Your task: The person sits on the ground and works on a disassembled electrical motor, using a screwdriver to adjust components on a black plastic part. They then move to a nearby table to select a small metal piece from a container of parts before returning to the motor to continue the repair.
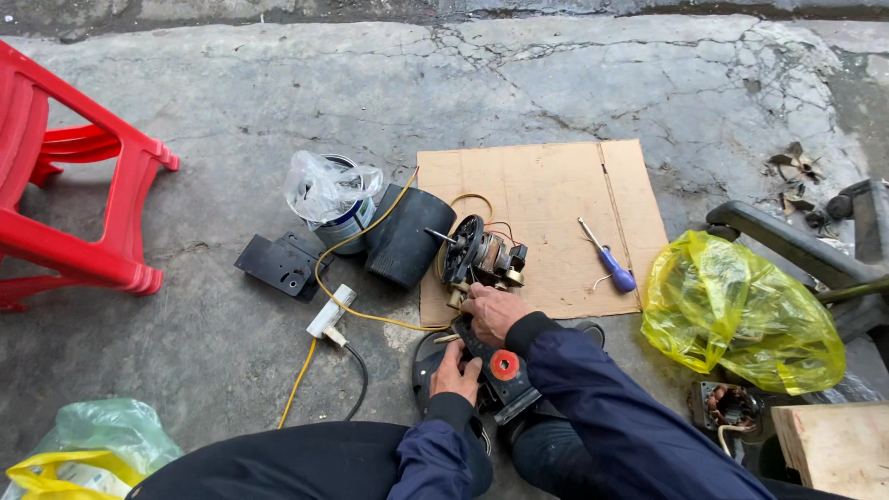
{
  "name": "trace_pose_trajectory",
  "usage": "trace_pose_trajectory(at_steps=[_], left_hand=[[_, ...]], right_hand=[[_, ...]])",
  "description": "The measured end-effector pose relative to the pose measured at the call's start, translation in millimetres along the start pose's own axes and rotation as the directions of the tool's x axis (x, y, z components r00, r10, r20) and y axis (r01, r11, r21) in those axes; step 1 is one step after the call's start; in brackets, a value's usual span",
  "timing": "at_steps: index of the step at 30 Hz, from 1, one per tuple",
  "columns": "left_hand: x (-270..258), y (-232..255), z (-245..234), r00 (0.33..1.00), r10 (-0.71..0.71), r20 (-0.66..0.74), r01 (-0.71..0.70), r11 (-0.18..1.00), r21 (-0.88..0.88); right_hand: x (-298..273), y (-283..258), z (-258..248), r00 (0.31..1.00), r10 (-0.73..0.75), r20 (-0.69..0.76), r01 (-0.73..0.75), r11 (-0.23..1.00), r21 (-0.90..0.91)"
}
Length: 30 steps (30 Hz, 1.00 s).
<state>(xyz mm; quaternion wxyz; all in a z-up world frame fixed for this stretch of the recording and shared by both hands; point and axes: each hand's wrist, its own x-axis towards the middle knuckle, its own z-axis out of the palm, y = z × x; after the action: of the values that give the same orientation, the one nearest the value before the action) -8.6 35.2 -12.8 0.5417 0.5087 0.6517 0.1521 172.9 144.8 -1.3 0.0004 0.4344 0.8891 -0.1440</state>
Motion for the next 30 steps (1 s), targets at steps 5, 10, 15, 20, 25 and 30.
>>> trace_pose_trajectory(at_steps=[5, 10, 15, 20, 25, 30], left_hand=[[-17, 21, -9, 0.999, -0.022, -0.03, 0.02, 0.998, -0.067], [-17, 19, -2, 0.994, -0.031, -0.104, 0.021, 0.995, -0.097], [-23, 23, -6, 0.993, -0.057, -0.101, 0.046, 0.993, -0.106], [-21, 26, -8, 0.993, -0.047, -0.11, 0.022, 0.976, -0.218], [-19, 20, -7, 0.993, -0.07, -0.093, 0.045, 0.966, -0.256], [-7, 3, -2, 0.993, -0.108, -0.048, 0.099, 0.981, -0.166]], right_hand=[[-3, -28, -40, 0.995, 0.075, 0.059, -0.076, 0.997, 0.017], [0, -41, -55, 0.915, 0.369, 0.163, -0.389, 0.914, 0.116], [-1, -48, -58, 0.885, 0.443, 0.145, -0.455, 0.888, 0.069], [0, -47, -57, 0.888, 0.446, 0.116, -0.456, 0.886, 0.081], [-4, -54, -72, 0.871, 0.468, 0.148, -0.484, 0.868, 0.109], [-3, -59, -93, 0.832, 0.443, 0.333, -0.505, 0.854, 0.126]])
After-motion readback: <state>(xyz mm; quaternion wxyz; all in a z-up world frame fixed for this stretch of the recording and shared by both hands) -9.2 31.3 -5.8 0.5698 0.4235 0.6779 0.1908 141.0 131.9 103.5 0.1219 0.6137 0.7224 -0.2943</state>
